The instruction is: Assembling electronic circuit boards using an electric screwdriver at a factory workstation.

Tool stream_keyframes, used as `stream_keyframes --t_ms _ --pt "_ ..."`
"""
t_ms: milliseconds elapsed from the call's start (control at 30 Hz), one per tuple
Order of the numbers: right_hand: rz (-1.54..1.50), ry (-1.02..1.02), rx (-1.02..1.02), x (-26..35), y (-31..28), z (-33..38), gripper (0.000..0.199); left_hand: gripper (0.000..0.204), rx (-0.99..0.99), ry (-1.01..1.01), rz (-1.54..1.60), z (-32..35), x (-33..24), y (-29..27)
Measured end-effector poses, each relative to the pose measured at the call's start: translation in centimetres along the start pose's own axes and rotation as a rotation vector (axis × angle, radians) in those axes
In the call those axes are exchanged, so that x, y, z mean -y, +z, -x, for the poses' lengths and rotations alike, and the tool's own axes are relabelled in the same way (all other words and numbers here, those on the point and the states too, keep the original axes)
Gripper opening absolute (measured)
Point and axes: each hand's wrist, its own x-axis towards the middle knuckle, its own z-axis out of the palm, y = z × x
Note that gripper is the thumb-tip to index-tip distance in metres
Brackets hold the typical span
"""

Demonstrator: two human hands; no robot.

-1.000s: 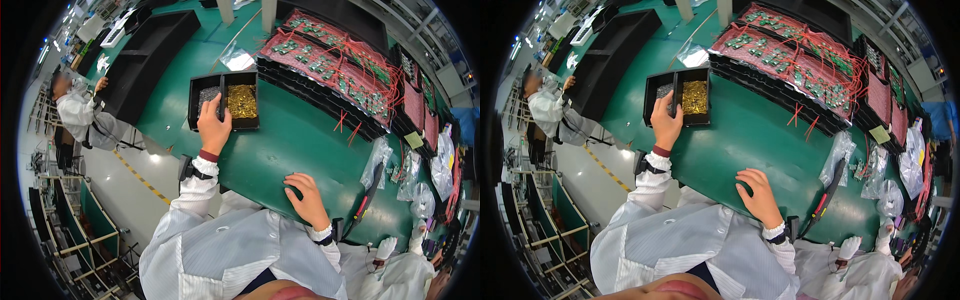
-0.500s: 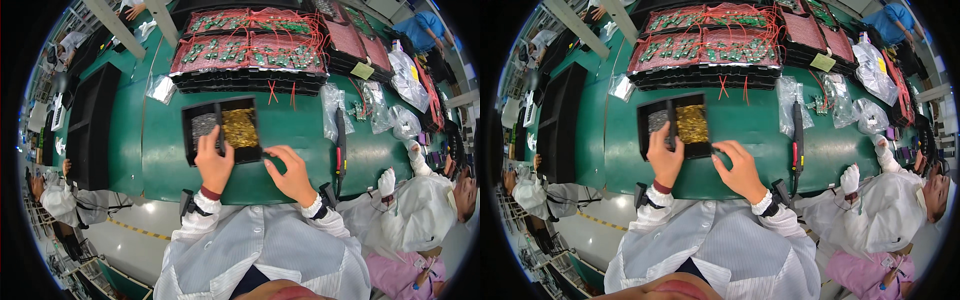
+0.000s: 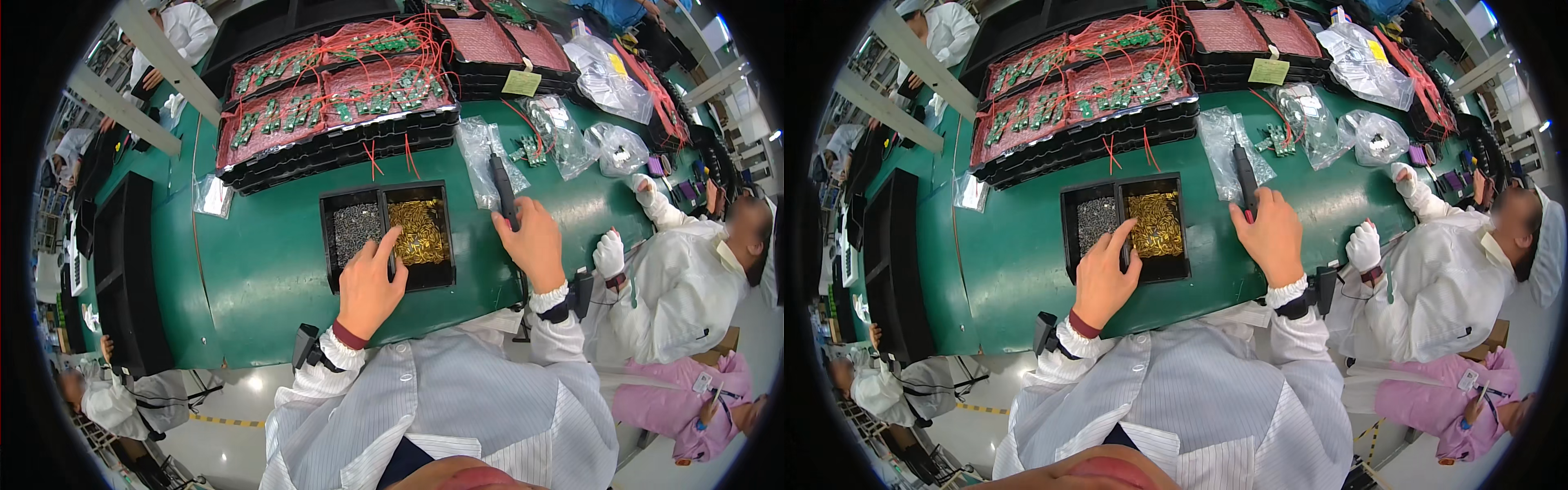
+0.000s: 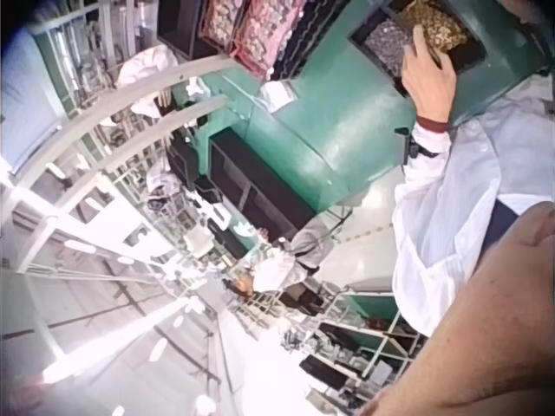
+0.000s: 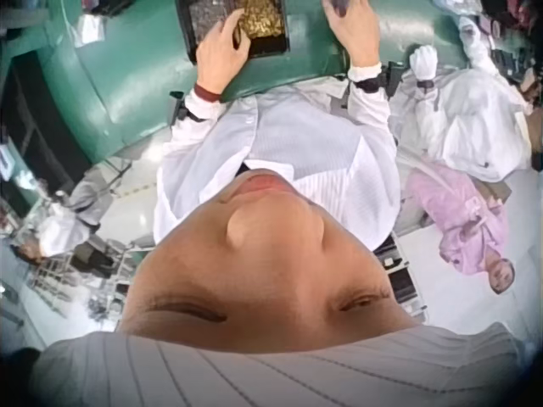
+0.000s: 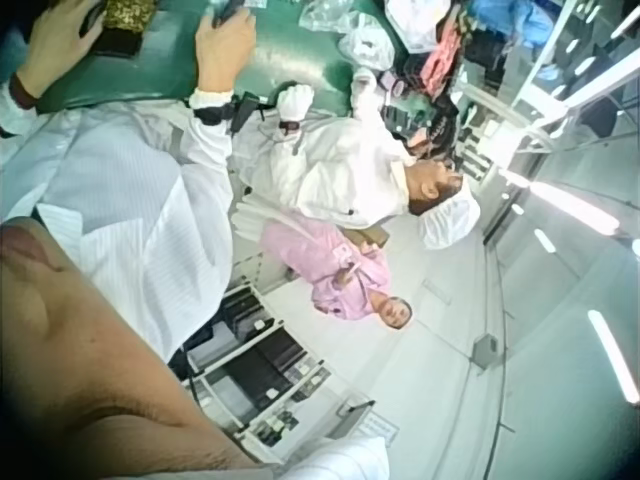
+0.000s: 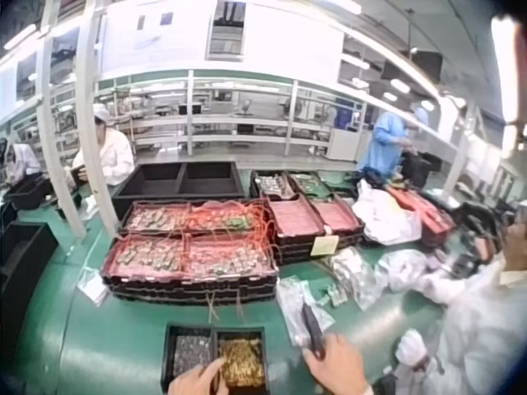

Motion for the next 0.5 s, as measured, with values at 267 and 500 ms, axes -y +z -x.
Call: stream_keyframes --t_ms 267,500 --pt "0.063 0.006 0.072 -5.2 3.4 -0.1 0.047 0.018 0.221 0.018 -0.044 -0.7 -0.1 0.5" --pt "-0.048 0.183 0.249 -5.4 -0.2 1.5 0.055 0.022 0.229 0.022 -0.007 -0.1 -2.1 1.0"
